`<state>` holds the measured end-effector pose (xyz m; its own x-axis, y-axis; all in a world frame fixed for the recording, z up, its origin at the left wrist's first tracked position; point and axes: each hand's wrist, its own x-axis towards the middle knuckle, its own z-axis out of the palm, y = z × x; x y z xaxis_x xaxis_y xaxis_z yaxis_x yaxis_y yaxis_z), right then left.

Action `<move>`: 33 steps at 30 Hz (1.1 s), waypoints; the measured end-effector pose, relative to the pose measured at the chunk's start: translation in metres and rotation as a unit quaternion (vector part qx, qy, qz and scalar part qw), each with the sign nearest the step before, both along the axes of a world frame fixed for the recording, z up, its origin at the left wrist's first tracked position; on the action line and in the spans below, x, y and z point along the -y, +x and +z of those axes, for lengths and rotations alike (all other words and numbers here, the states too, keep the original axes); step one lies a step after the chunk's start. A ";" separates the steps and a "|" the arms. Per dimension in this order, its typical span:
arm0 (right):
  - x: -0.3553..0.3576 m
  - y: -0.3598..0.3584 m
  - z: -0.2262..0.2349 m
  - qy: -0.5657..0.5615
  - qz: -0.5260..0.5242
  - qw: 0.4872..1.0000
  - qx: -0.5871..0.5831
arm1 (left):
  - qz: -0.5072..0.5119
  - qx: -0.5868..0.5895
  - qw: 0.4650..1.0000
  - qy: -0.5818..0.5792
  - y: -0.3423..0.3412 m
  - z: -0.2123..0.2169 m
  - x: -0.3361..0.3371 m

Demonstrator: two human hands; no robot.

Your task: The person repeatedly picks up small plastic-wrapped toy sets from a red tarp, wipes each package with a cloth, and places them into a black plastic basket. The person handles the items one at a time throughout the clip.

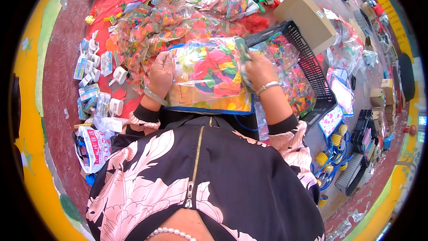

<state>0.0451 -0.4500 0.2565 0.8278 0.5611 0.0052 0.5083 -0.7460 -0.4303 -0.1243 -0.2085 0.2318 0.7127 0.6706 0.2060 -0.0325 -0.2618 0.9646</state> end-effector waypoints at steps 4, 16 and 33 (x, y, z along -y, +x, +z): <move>0.065 0.019 0.003 -0.016 -0.122 0.992 0.034 | -0.125 -0.034 0.986 -0.107 -0.007 0.032 -0.005; 0.134 0.046 0.014 0.179 -0.178 0.967 0.037 | -0.305 -0.056 0.943 0.124 0.017 0.203 0.021; 0.013 -0.030 0.090 0.344 0.003 0.934 0.093 | -0.316 0.032 0.799 0.511 -0.079 0.040 0.004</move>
